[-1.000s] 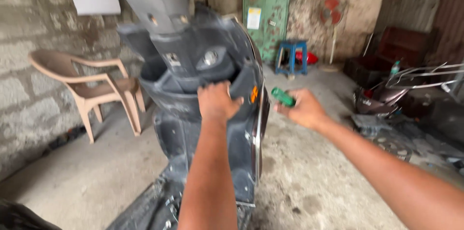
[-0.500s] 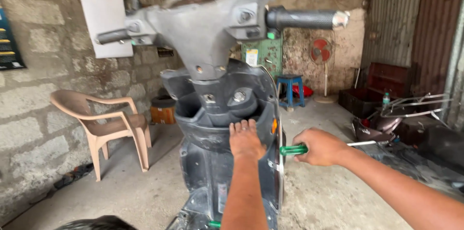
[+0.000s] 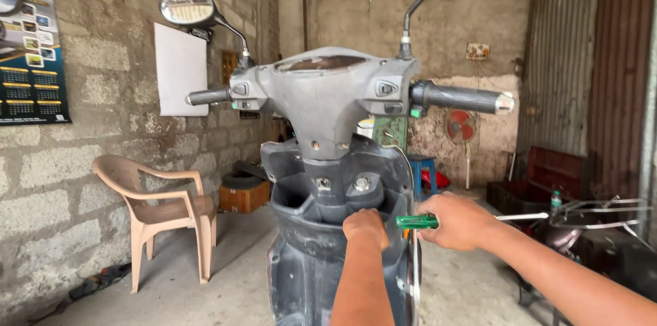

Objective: The person uses a T-handle wrench to unscrew bolts from the front inner panel of a scooter, then uses screwdrivers to remove remaining screws around the handlebar area and works the panel loose from its mounts, holding the scooter steady with one hand while unscrewing with the other.

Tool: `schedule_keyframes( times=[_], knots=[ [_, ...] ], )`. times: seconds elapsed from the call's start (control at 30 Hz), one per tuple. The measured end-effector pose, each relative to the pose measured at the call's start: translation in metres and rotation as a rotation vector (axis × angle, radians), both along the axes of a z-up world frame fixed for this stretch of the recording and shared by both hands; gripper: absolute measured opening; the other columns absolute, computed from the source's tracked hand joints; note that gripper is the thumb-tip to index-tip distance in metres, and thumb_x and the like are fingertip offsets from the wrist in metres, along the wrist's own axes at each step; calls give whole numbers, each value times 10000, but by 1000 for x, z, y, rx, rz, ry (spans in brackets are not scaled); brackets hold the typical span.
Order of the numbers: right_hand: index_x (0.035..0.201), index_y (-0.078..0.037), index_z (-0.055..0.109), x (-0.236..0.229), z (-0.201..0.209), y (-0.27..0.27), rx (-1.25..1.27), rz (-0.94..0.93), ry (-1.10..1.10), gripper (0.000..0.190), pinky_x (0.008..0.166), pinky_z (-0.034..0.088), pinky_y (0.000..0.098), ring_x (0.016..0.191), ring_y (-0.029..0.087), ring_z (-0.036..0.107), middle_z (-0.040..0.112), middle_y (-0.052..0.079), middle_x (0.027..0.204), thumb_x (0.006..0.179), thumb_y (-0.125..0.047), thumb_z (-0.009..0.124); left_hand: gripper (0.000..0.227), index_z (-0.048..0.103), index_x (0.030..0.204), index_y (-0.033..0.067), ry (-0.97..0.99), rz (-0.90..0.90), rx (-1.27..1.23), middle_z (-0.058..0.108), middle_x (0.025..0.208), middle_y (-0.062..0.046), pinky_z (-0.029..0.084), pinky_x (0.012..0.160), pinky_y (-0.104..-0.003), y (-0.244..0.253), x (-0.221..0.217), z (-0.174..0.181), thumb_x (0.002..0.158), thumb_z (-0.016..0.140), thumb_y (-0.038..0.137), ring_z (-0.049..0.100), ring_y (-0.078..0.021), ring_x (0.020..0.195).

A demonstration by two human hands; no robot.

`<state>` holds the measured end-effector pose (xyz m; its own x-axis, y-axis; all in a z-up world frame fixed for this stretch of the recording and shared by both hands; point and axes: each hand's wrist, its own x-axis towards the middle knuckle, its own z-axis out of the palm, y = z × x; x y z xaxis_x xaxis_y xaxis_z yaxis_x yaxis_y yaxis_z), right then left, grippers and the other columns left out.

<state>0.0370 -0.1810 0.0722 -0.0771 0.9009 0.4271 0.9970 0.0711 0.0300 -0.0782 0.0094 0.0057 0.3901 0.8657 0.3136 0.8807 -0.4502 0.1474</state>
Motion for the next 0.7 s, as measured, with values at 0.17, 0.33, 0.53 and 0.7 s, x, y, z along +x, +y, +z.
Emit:
schedule_keyframes(
  times=[0.17, 0.33, 0.53, 0.7],
  knots=[
    [1014, -183, 753, -25, 31, 6, -10, -54, 95, 243, 842, 533, 426, 918, 270, 700, 735, 90, 873, 843, -355, 756, 524, 753, 1189, 112, 40, -10, -93, 727, 1249, -65, 594, 937, -374, 8, -16, 31, 701, 908, 227, 699, -242, 1173],
    [994, -154, 762, -8, 51, 49, 317, 69, 152, 209, 777, 552, 472, 864, 332, 703, 733, 102, 891, 827, -279, 750, 518, 795, 1131, 159, 117, -99, -19, 765, 1177, -67, 554, 930, -394, 41, -16, 38, 668, 939, 341, 701, -242, 1146],
    [976, -68, 728, 5, 72, 107, 416, -102, 71, 301, 827, 555, 493, 916, 376, 708, 720, 186, 968, 831, -331, 749, 447, 844, 1013, 258, 118, -156, -35, 786, 1136, 3, 562, 907, -398, 40, -38, 33, 616, 925, 446, 715, -220, 1098],
    [943, -37, 735, -2, 86, 128, 226, -200, 102, 432, 874, 562, 484, 971, 364, 726, 736, 209, 975, 846, -454, 789, 510, 819, 933, 163, -196, -43, -9, 756, 1042, -77, 551, 921, -372, 17, -74, 25, 588, 992, 497, 705, -235, 1048]
  ],
)
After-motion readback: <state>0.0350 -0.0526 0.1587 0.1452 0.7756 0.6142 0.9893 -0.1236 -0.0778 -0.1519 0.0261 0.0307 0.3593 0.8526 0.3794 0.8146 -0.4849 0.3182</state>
